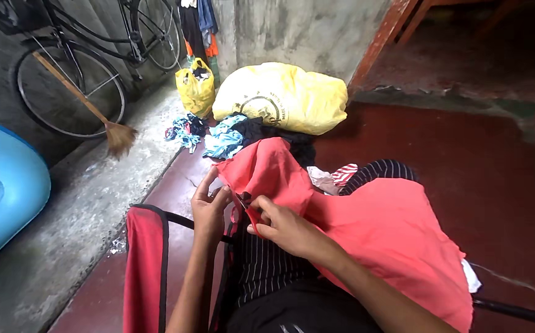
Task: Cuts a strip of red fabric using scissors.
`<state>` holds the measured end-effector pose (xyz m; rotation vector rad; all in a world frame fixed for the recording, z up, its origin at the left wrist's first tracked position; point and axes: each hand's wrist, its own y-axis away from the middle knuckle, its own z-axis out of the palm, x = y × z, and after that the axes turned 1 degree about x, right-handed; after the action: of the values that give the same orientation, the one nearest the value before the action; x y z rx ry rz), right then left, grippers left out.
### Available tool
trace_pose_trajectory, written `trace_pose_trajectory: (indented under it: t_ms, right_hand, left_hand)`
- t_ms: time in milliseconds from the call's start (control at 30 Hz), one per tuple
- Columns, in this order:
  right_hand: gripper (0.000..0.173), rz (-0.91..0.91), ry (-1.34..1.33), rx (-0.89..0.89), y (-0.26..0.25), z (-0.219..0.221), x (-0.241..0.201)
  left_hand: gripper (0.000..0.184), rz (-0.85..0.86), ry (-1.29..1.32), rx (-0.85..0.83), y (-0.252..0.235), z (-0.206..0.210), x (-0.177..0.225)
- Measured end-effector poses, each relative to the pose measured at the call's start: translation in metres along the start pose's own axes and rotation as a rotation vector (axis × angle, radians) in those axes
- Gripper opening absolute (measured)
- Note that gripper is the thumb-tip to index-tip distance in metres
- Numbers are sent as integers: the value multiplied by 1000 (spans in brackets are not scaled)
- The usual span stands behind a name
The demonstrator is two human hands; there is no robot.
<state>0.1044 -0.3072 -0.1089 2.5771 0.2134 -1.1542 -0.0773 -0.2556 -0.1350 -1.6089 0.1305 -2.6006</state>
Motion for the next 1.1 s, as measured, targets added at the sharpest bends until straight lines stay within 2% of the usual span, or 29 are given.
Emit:
trace_pose_trajectory:
  t_ms: [167, 300, 500, 833, 1100]
  right_hand:
    - [38, -5, 54, -36, -2, -5, -4]
    - [43, 22, -62, -150, -7, -12, -7]
    - [40, 41, -291, -254, -12, -25, -12]
    - [31, 51, -343, -334, -16, -40, -21]
    - [32, 59, -369, -386, -23, -48, -26]
  left_hand:
    - [61, 1, 5, -18, 0, -1, 0]
    - [64, 22, -38, -30, -1, -3, 1]
    - [64, 53, -48, -82, -3, -7, 1]
    - [64, 105, -82, -115, -3, -12, 0]
    - [66, 117, -67, -177, -3, -12, 0]
